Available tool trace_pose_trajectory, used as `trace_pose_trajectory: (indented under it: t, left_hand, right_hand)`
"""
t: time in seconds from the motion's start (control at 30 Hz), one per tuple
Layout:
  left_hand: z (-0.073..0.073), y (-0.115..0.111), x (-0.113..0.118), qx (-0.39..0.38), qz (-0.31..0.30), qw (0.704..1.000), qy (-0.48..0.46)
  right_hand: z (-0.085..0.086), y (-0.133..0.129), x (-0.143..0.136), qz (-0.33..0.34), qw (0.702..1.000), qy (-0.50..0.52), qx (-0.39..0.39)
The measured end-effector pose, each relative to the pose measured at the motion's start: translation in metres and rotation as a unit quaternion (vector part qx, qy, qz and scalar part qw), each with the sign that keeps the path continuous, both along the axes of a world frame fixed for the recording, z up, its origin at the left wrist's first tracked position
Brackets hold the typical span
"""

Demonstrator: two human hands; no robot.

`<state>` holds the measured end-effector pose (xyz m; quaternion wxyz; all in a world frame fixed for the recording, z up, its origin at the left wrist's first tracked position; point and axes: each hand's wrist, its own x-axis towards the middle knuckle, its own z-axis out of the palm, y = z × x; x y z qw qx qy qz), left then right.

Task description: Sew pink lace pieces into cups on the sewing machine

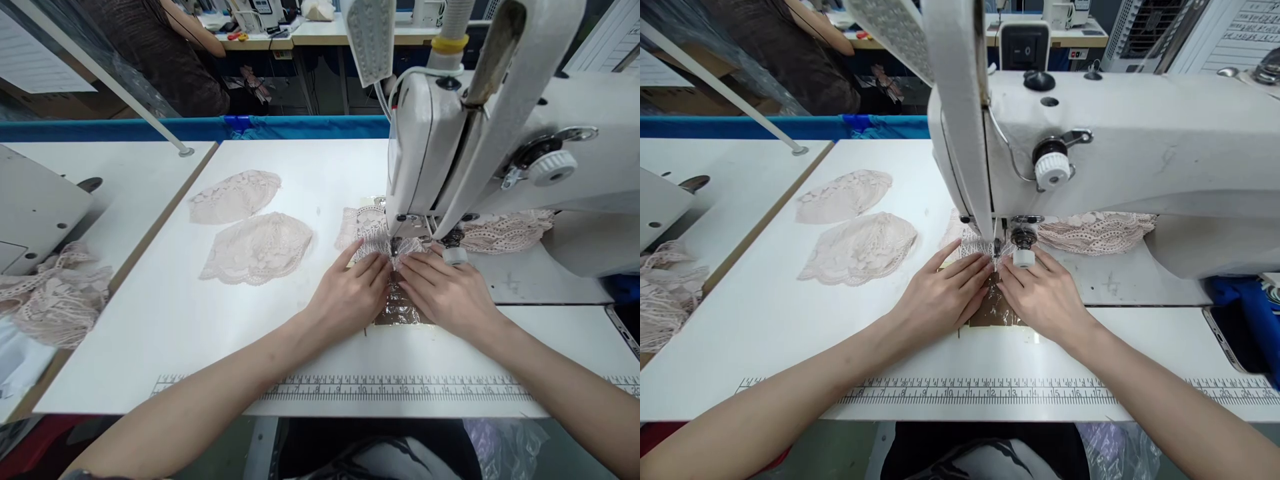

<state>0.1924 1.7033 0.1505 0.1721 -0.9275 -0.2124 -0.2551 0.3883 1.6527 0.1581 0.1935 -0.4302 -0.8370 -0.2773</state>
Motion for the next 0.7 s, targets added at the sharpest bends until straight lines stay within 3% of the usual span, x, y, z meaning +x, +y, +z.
trace_pose_trajectory:
  t: [0.7]
  left_hand:
    - [-0.0034, 0.01, -0.0006, -0.009, 0.011, 1.0, -0.008]
  right_hand:
    - [-0.0002, 0.0015, 0.0033, -0.044, 0.998, -0.024, -0.029]
